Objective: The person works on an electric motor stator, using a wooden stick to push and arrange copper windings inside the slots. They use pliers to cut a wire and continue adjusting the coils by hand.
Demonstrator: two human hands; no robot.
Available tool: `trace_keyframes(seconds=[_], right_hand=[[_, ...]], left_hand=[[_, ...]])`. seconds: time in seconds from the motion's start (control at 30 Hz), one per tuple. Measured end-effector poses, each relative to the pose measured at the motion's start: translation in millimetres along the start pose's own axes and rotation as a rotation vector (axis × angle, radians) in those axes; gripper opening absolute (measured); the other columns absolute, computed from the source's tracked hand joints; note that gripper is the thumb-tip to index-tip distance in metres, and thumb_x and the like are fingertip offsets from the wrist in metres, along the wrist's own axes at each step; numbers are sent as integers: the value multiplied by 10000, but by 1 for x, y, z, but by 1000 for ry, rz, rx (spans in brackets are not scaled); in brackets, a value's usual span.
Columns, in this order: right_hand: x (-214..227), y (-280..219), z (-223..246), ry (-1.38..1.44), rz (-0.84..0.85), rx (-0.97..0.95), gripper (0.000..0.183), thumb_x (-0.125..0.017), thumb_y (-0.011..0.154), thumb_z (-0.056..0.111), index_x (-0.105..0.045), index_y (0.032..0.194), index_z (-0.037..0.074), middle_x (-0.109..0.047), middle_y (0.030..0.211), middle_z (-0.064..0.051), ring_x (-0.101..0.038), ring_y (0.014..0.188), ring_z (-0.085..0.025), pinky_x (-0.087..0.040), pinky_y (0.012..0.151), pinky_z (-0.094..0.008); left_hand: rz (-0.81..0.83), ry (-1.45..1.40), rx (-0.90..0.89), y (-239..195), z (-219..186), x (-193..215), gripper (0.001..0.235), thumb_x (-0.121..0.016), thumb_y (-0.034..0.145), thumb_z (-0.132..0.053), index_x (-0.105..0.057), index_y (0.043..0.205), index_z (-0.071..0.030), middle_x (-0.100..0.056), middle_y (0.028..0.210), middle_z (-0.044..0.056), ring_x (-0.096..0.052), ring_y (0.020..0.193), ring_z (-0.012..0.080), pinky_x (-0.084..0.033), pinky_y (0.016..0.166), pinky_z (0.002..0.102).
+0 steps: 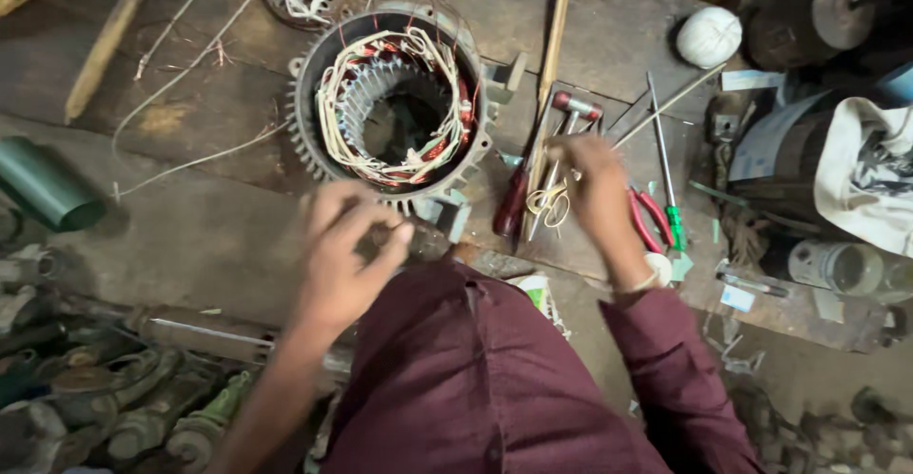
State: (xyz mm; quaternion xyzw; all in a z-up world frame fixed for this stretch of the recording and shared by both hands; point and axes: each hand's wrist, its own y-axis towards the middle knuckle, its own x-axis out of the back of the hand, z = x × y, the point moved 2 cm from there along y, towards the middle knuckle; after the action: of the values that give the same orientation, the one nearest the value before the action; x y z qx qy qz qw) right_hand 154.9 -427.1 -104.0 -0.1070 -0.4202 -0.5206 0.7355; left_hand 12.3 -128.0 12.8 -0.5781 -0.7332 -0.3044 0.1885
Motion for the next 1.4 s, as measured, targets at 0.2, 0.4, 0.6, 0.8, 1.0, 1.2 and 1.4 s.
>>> trace_keyframes(seconds=[0.2, 0.4, 0.6, 0.8, 1.0, 1.2, 1.4], right_hand=[[20, 2, -107, -380, 49, -88, 152, -740, 925, 109, -758, 1075, 96, -697, 1047, -142, -644, 1001, -371, -524, 866, -459], [-40, 4, -101, -484, 229, 200, 242, -670, 868, 107, -771, 1087, 119, -688, 1158, -94, -618, 1105, -332, -516, 900, -446], [-69, 9, -102, -682, 311, 170, 277, -606, 890, 146, -773, 1111, 173, -661, 1186, -68, -584, 1151, -301, -485, 937, -455], [-66, 16, -103, -734, 429, 384, 287, -611, 843, 167, -772, 1070, 234, -660, 1186, -3, -581, 1196, -266, -484, 968, -439], [-67, 19, -105, -885, 601, 502, 252, -608, 850, 181, -767, 1039, 229, -647, 1274, 7, -573, 1211, -237, -487, 977, -397], [-19, 20, -77, -654, 266, 155, 147, -676, 945, 18, -666, 1080, 77, -681, 1157, -121, -584, 1193, -310, -470, 1101, -423], [46, -25, 68, 72, -305, -132, 85, -598, 1067, -86, -596, 1096, -6, -643, 1035, -128, -626, 907, -240, -491, 832, -309]], left_hand=[[39, -426, 529, -50, 33, -28, 100, -746, 932, -103, -696, 1015, -76, -692, 894, -12, -636, 803, 97, -525, 739, 233], [-213, -915, 508, -67, 41, -63, 278, -707, 965, 28, -546, 1175, -57, -673, 1001, 30, -643, 912, 93, -536, 808, 227], [-149, -1525, 823, -70, 34, -65, 114, -572, 973, -56, -550, 1085, -59, -699, 1048, 85, -718, 1046, 223, -550, 999, 411], [-185, -1555, 595, -72, 35, -67, 57, -573, 1055, -118, -547, 1091, -81, -637, 998, 17, -657, 960, 176, -549, 924, 384], [-136, -868, 363, -60, 54, -42, 73, -654, 1046, -101, -644, 1079, -36, -681, 1028, 23, -589, 866, 108, -503, 788, 247], [33, -535, 190, -47, 46, -7, 143, -700, 973, -86, -679, 1105, -35, -734, 1085, 68, -710, 991, 163, -564, 868, 286], [113, -409, 11, -38, 52, -3, 110, -705, 961, -90, -714, 1062, -47, -739, 1090, 81, -741, 1012, 244, -581, 876, 334]])
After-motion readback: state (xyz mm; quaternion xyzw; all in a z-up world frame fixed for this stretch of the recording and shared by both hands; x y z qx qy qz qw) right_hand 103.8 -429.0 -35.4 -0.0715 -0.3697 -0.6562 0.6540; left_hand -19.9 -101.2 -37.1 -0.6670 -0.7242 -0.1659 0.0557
